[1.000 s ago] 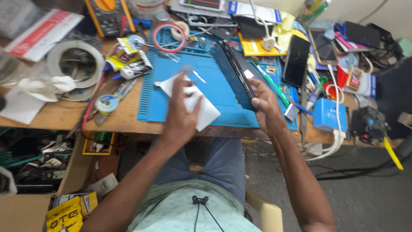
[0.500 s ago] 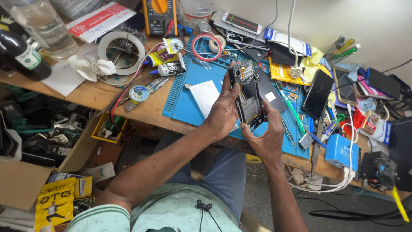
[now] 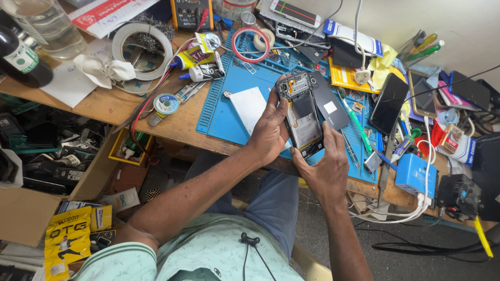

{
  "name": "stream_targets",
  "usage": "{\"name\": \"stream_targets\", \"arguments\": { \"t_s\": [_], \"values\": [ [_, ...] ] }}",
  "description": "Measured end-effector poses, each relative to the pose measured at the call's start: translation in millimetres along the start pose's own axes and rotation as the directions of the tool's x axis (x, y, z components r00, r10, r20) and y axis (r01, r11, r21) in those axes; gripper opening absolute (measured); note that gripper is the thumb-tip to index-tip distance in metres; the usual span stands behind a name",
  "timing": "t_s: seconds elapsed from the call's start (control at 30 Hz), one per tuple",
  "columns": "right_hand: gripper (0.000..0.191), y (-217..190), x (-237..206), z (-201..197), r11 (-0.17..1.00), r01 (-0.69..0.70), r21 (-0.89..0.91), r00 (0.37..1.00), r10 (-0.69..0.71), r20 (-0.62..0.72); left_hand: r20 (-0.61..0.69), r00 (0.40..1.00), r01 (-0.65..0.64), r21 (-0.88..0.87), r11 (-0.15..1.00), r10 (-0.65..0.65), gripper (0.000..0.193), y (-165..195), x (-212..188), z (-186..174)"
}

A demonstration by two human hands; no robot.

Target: The person tests a smartphone, opens its back cover, and works on the internal components on a blue repair mat. They peel adhesive and old material from the phone body, place a new battery into the phone, press it into position, and then handle the back cover, using a tool on its edge at the end.

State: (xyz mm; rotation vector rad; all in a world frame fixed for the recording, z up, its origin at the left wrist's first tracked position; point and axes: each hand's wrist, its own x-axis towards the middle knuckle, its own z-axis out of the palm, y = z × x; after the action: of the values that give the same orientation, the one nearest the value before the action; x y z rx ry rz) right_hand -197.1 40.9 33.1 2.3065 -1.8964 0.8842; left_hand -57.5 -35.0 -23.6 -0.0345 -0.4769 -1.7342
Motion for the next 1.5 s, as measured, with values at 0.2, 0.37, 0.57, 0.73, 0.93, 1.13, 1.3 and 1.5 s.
{"name": "stream_targets", "arguments": {
  "t_s": [0.2,0.37,0.57,0.73,0.93,1.13,1.3,1.5],
  "values": [
    [0.087,-13.1,-2.6,-3.6,0.998,-0.045,-0.045,0.998,0.047,0.035,-0.062,0.998,-0.027,0.028,0.999,0.029,0.049,-2.1,-1.3,-1.1],
    [0.083,-15.0,-1.3,-11.7,1.000,-0.017,0.026,0.998,0.015,0.066,-0.036,0.988,-0.138,0.234,0.962,0.151,0.040,-0.3,-4.8,2.9],
    [0.032,28.1,71.8,-34.0,0.835,-0.069,0.546,0.998,0.057,0.039,-0.011,0.997,-0.067,0.322,0.944,0.075,0.033,-0.8,-12.9,19.8],
    [0.018,37.4,103.2,-31.8,0.536,-0.291,0.792,0.950,0.063,0.306,0.013,1.000,-0.022,0.354,0.935,0.019,0.034,14.4,-15.0,24.0],
    [0.018,33.5,93.1,-19.2,0.464,-0.215,0.859,0.976,0.065,0.209,-0.001,0.999,0.038,0.540,0.841,-0.045,0.035,46.0,2.5,18.0],
    [0.018,40.2,96.0,-18.5,0.334,-0.228,0.915,0.971,0.005,0.240,-0.020,0.998,0.067,0.514,0.855,-0.066,0.034,52.6,8.4,28.9],
    [0.019,44.3,97.5,-13.6,0.385,-0.286,0.878,0.958,0.095,0.270,-0.072,0.991,0.133,0.487,0.863,-0.112,0.036,55.0,12.8,29.7],
    [0.019,47.6,99.8,-2.7,0.390,-0.284,0.876,0.959,0.104,0.265,-0.067,0.992,0.128,0.493,0.861,-0.109,0.034,57.6,18.6,16.8]
  ]
}}
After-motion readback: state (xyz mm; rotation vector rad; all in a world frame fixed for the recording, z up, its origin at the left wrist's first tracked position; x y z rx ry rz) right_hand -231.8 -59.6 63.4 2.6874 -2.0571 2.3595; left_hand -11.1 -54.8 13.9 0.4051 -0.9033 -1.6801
